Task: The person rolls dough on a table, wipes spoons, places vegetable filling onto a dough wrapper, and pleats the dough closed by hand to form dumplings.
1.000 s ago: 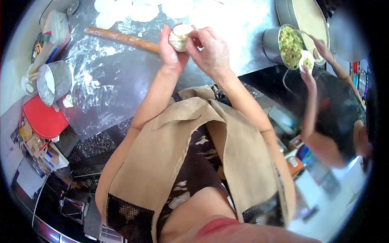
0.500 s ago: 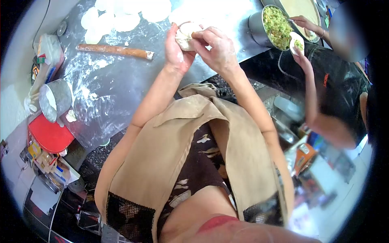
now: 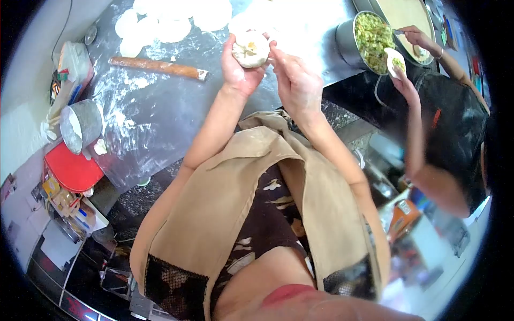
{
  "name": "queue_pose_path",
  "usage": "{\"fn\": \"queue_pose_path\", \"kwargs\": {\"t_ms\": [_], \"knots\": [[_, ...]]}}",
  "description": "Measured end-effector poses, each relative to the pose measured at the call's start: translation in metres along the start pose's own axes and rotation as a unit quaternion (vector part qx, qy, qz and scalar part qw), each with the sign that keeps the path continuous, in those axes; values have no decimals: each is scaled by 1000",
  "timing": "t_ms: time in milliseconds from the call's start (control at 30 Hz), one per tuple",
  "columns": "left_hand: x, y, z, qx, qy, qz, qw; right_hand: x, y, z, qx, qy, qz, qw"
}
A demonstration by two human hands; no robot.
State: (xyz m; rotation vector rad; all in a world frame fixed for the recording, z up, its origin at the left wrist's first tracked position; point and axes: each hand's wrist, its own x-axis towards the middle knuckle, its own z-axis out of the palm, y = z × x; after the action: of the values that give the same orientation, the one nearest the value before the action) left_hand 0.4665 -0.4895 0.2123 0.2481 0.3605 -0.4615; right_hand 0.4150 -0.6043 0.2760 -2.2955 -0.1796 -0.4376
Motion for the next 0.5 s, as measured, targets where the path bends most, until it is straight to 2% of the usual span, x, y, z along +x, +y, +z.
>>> {"fn": "queue_pose_path", "kwargs": {"t_ms": [67,100,133,167,200,267,333,367,400,433,467,500], "knots": [[0,0,-1,5,0,-12,1000,4,4,-5,-10,6,23,1000],[-2,-2,-1,-29,-27,-62,997,3,10,-4,-57,-30,31,997],[-1,-5,-1,-63,-54,-113,990,1,18,2,3,-84,65,994],[2,-14,-6,-39,-19,-122,992,-5,26,9,8,-111,68,991],[3,-24,-12,-23,-42,-156,987,-12,34,16,14,-142,73,987],[10,-34,-27,-68,-32,-236,969,-21,54,25,11,-129,100,987],[30,-34,-40,65,29,-243,967,-19,83,28,34,-91,147,984],[50,-29,-44,214,-30,-172,961,-14,97,28,1,-45,144,989],[62,-19,-49,417,94,-82,900,-9,113,28,-20,-21,142,989],[88,-7,-64,609,95,57,785,-4,132,30,-28,1,150,988],[111,13,-76,644,123,79,751,-2,152,36,-36,23,160,986],[125,28,-71,748,106,168,633,-4,171,46,-33,25,163,986]]}}
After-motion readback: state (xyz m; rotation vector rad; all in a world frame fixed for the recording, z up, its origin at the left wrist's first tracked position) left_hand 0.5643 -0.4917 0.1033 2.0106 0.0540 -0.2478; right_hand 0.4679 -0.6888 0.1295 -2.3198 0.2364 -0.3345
